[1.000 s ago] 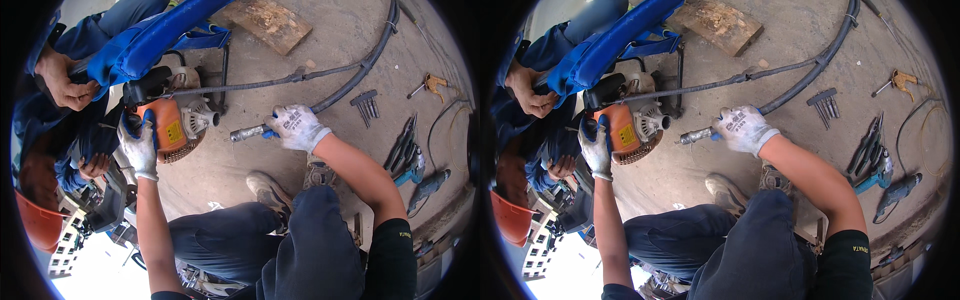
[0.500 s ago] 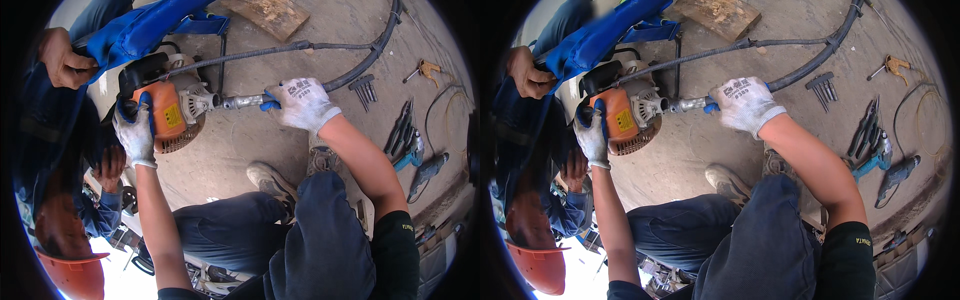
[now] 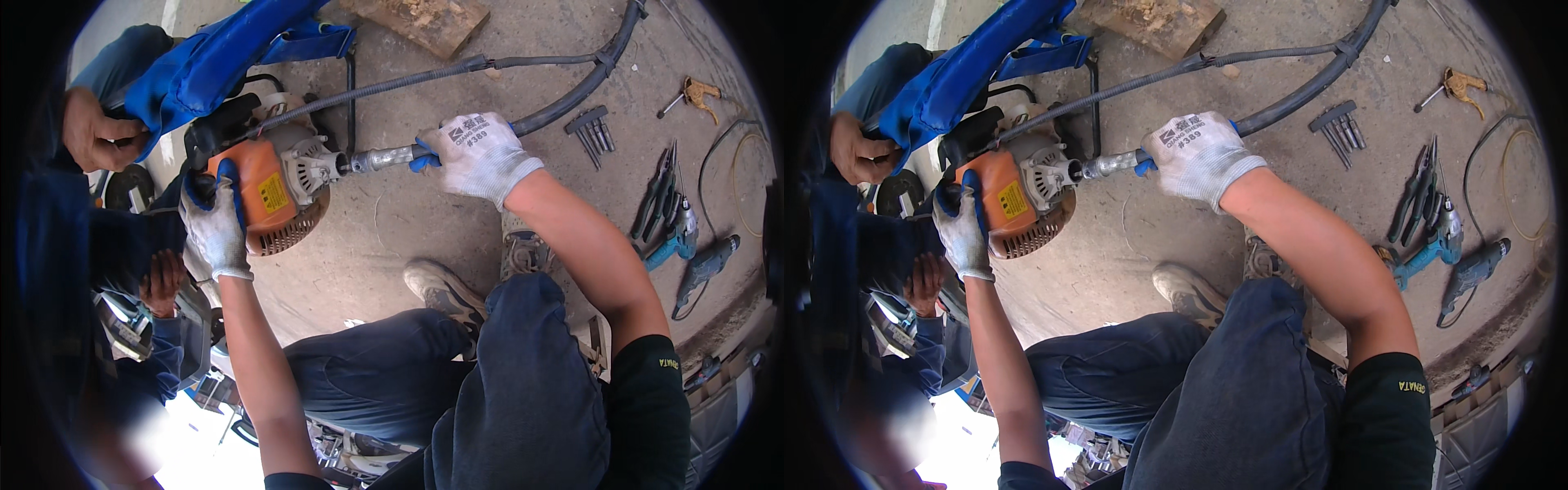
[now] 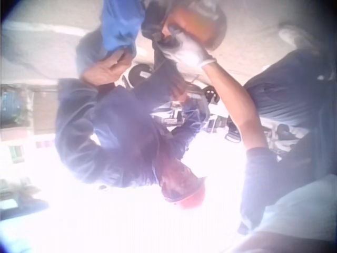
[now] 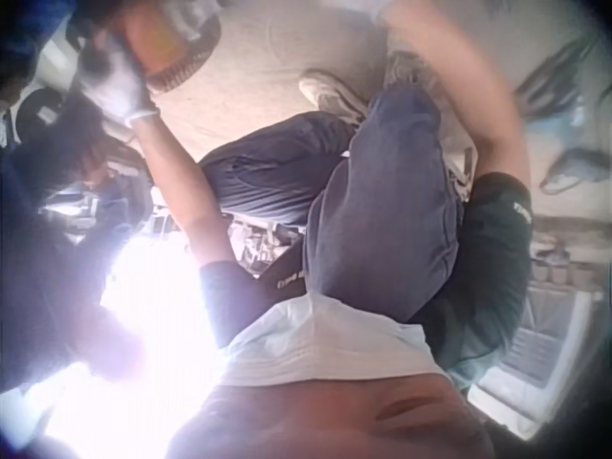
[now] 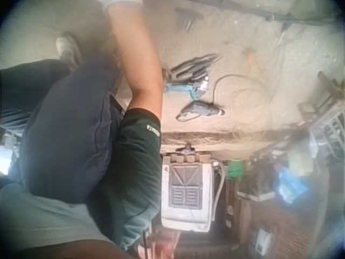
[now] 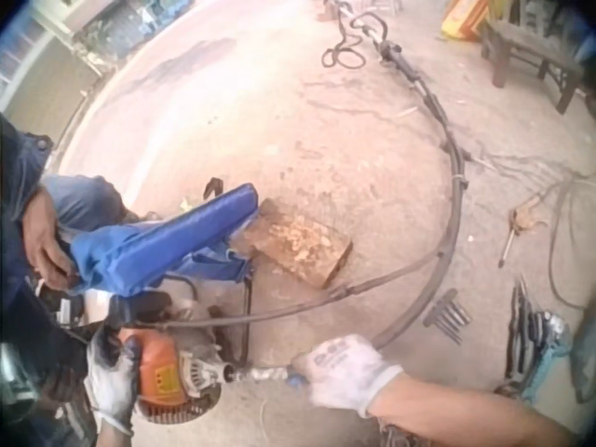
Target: The person uses a cordless drill and pliers to remove and install components on a small engine. They work alongside another person who assists by holding the engine steady.
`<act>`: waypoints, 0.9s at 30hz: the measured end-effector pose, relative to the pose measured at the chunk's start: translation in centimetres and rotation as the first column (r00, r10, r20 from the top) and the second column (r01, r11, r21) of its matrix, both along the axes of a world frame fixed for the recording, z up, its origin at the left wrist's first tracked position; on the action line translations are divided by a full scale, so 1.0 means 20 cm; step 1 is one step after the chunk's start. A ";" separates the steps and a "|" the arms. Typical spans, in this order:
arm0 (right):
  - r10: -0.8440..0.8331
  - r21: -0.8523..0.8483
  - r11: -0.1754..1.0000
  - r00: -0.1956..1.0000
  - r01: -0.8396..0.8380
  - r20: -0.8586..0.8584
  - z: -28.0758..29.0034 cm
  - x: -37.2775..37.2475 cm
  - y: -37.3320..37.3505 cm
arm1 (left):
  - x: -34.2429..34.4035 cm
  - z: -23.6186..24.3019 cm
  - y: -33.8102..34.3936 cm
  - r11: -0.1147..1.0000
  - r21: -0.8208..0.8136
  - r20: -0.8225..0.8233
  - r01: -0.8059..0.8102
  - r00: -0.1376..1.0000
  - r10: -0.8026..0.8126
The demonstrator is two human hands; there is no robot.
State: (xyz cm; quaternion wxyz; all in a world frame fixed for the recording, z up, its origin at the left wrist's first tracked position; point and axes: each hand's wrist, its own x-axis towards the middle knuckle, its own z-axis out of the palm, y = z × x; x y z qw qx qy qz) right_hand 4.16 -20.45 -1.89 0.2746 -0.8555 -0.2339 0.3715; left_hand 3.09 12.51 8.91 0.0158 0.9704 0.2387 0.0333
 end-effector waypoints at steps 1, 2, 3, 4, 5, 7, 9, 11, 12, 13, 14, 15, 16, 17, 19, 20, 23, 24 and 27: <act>0.012 -0.011 1.000 1.000 -0.012 -0.002 0.00 0.01 0.00 | 0.00 0.01 -0.02 1.000 -0.002 -0.016 -0.020 1.000 0.020; 0.024 -0.021 0.999 1.000 -0.024 -0.003 0.01 0.02 0.00 | 0.00 0.02 -0.03 0.999 -0.005 -0.032 -0.041 0.999 0.041; 0.036 -0.032 0.999 0.999 -0.036 -0.005 0.02 0.03 0.00 | 0.00 0.02 -0.03 1.000 -0.002 -0.027 -0.029 0.999 0.029; 0.028 -0.027 0.999 1.000 -0.028 -0.008 0.02 0.03 0.00 | 0.00 0.02 -0.03 1.000 0.002 -0.021 -0.016 1.000 0.016; 0.019 -0.022 1.000 1.000 -0.019 -0.012 0.02 0.03 0.00 | 0.00 0.01 -0.02 1.000 0.004 -0.016 -0.004 1.000 0.004; 0.009 -0.017 1.000 1.000 -0.009 -0.009 0.02 0.04 0.01 | 0.00 0.01 -0.01 0.999 -0.045 0.000 0.002 1.000 -0.002; 0.007 -0.015 1.000 1.000 -0.006 0.005 0.01 0.03 0.02 | 0.00 0.01 -0.01 0.998 -0.068 0.008 0.013 1.000 -0.012; 0.013 -0.025 1.000 1.000 -0.013 0.016 0.00 0.03 0.03 | 0.00 0.02 -0.03 0.998 -0.064 0.006 0.029 1.000 -0.029; 0.017 -0.030 0.999 1.000 -0.017 0.021 0.00 0.03 0.03 | 0.00 0.01 -0.03 0.998 -0.064 0.000 0.017 1.000 -0.017; 0.013 -0.030 0.999 1.000 -0.013 0.019 0.01 0.03 0.04 | -0.01 0.01 -0.01 0.998 -0.063 -0.004 0.004 1.000 -0.004; 0.010 -0.029 1.000 1.000 -0.010 0.017 0.01 0.04 0.04 | 0.00 0.01 -0.01 0.998 -0.062 -0.009 -0.010 1.000 0.009; 0.007 -0.029 1.000 1.000 -0.007 0.015 0.02 0.04 0.04 | 0.00 0.00 -0.02 0.998 -0.055 -0.013 -0.028 1.000 0.028; 0.009 -0.038 0.999 1.000 -0.009 -0.010 0.04 0.06 0.05 | 0.01 0.02 -0.05 0.998 -0.045 -0.020 -0.049 0.999 0.048; 0.010 -0.048 0.999 0.999 -0.012 -0.034 0.08 0.09 0.05 | 0.01 0.02 -0.06 0.997 -0.036 -0.027 -0.069 0.997 0.068; 0.009 -0.055 0.998 0.998 -0.013 -0.066 0.11 0.13 0.06 | 0.01 0.00 -0.03 0.996 -0.037 -0.017 -0.080 0.997 0.079; 0.006 -0.053 0.999 0.997 -0.010 -0.074 0.12 0.15 0.06 | 0.01 0.00 -0.03 0.996 -0.040 -0.011 -0.084 0.996 0.084; 0.013 -0.047 0.999 0.993 -0.019 -0.113 0.07 0.19 0.10 | 0.01 0.00 -0.04 0.998 -0.004 0.013 -0.055 0.998 0.055; 0.018 -0.045 0.999 0.992 -0.024 -0.129 0.05 0.19 0.11 | 0.01 -0.01 -0.05 0.999 0.023 0.035 -0.041 0.999 0.040; 0.043 -0.064 0.997 0.993 -0.050 -0.108 0.11 0.21 0.14 | -0.01 0.00 -0.05 0.993 -0.069 0.057 -0.101 0.993 0.105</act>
